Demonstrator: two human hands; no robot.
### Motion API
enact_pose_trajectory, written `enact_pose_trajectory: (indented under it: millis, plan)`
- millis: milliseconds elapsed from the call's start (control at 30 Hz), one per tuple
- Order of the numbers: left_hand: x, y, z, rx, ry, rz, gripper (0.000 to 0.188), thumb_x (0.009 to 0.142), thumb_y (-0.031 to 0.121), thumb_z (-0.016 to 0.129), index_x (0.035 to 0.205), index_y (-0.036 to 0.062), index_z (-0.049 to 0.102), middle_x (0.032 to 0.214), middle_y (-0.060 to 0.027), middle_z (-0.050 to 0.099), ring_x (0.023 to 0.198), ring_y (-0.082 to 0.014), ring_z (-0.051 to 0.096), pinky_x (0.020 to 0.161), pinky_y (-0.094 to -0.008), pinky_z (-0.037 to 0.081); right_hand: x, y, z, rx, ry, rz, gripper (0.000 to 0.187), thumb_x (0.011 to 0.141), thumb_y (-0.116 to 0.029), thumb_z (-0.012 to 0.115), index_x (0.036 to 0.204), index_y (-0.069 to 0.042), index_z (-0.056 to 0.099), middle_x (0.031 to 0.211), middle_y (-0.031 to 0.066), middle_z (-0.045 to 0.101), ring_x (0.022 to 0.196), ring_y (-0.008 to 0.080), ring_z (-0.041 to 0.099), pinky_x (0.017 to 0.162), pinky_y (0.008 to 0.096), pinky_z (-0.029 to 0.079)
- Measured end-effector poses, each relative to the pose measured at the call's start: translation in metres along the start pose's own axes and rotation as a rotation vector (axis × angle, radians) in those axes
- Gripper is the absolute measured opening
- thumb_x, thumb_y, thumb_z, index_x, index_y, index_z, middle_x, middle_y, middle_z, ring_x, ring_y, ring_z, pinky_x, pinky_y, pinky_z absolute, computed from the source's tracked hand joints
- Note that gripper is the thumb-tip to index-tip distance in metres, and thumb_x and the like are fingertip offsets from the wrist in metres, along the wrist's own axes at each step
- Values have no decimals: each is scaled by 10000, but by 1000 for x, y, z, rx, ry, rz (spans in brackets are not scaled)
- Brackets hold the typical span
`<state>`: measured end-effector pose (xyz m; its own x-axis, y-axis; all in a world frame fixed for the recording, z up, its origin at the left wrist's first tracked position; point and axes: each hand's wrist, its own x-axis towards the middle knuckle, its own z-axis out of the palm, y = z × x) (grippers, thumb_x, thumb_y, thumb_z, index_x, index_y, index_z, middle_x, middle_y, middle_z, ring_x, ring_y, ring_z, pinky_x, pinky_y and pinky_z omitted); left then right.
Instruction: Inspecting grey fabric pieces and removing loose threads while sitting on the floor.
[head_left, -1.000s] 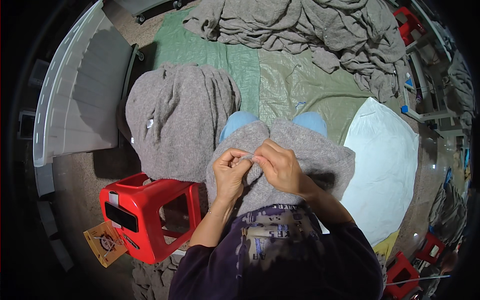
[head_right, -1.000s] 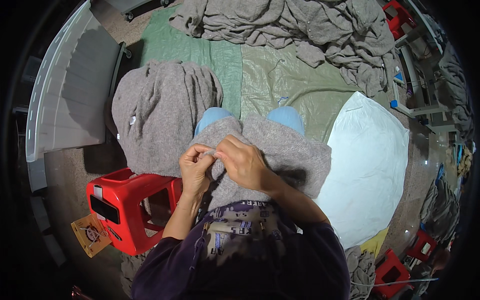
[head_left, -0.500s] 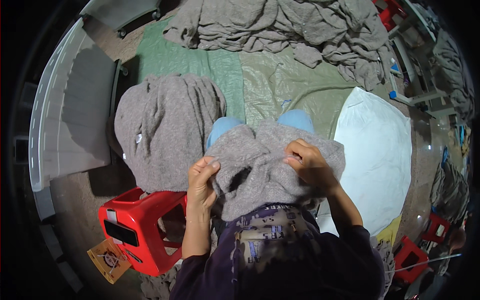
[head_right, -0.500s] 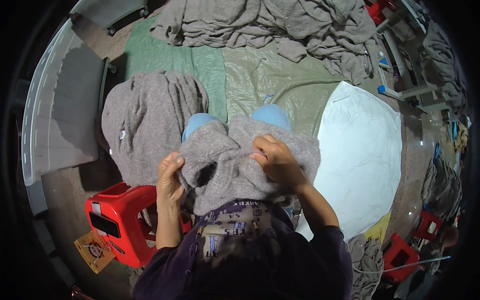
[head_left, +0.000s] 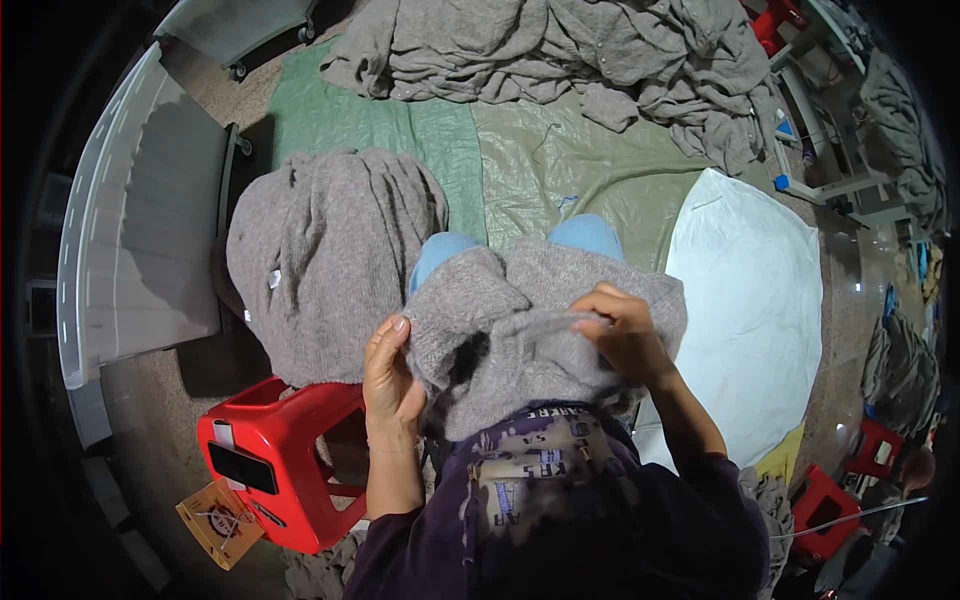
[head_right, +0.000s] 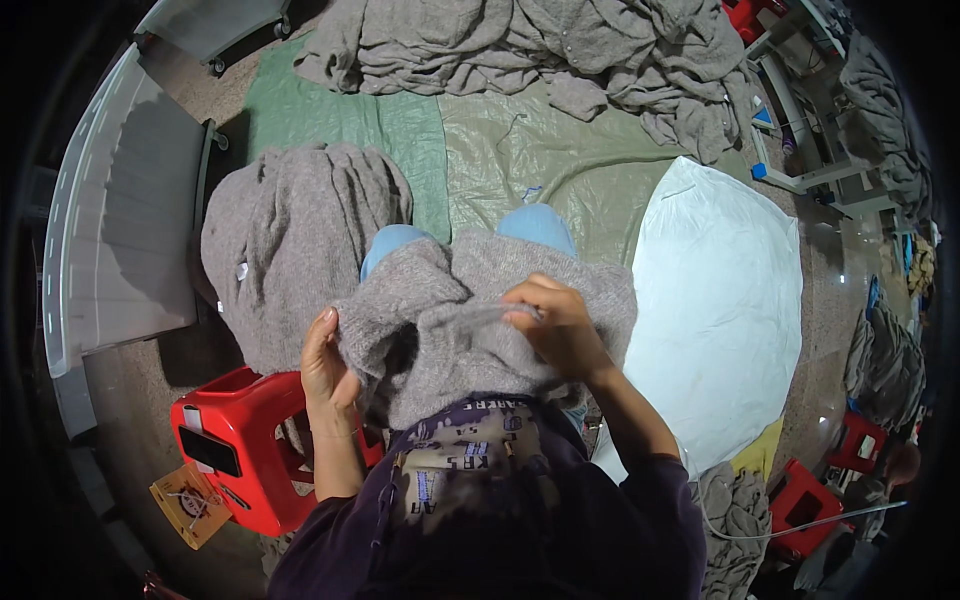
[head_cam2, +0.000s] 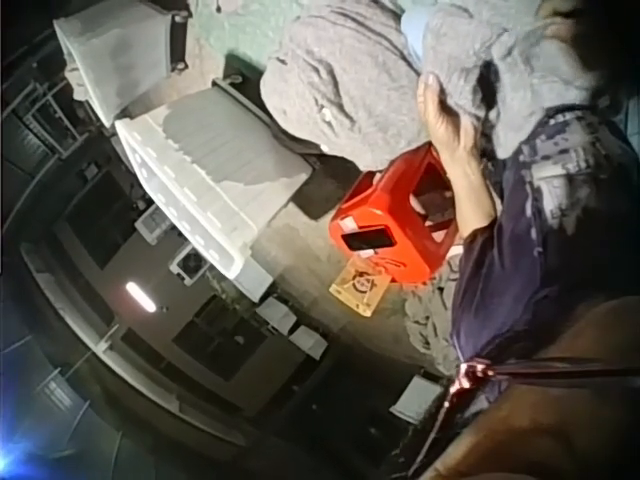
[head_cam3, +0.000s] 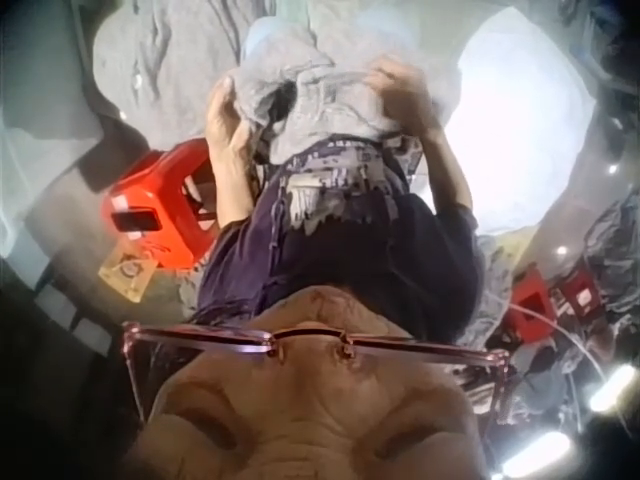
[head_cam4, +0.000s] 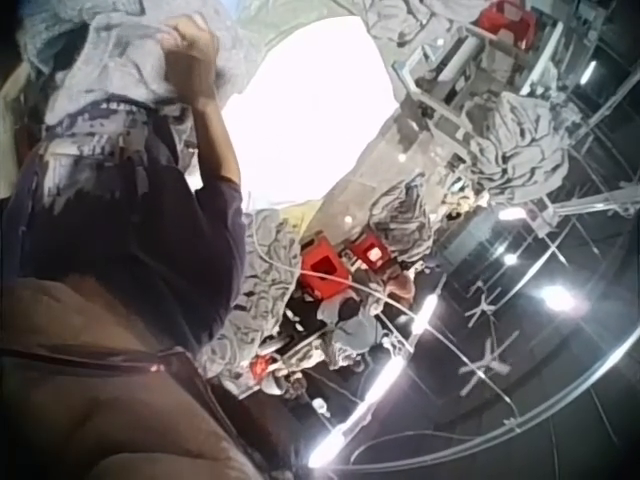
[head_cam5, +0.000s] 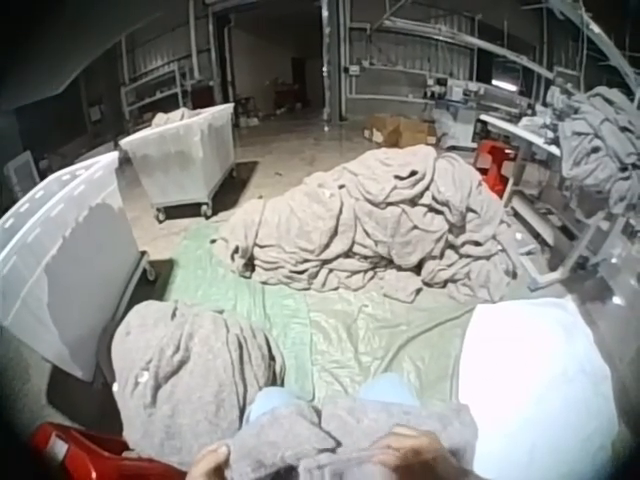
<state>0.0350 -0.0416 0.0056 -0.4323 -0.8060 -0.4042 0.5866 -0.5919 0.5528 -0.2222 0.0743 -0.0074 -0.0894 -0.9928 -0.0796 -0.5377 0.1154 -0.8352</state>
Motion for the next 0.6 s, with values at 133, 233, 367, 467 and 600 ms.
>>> enact_pose_trajectory:
  millis: [133,233,367,467,600]
  plan:
    - [2,-5,-3,184,-21,20,74,861,64,599,880,-3,626,846,-62,655,759,-117,605,737,-255,480,4,-15,2,149,333,-171,240,720,27,678,954,-7,634,855,107,628,749,217,621,648,286,478]
    - [2,-17,9,330,-41,56,19,841,15,624,841,8,641,790,4,621,710,-50,543,673,-197,423,12,-34,14,58,383,-424,334,686,63,665,1004,-26,613,860,104,624,738,247,629,609,299,490]
    - [0,-27,18,408,-88,47,20,842,-3,634,857,0,648,755,35,590,671,-12,504,617,-162,386,19,-55,36,-44,259,-644,496,626,97,673,1093,-37,568,877,122,617,725,285,634,569,337,510]
    - [-2,-28,22,388,-77,27,20,838,16,627,824,2,628,736,10,603,640,-39,512,600,-194,400,22,-58,42,-108,266,-671,452,613,82,695,1041,-15,586,902,141,610,718,288,635,579,343,518]
    - [2,-30,20,361,-40,78,32,843,25,629,826,-1,628,735,7,607,635,-41,517,602,-192,405,26,-54,45,-108,242,-752,294,698,19,659,986,-9,609,899,111,606,700,232,631,544,312,504]
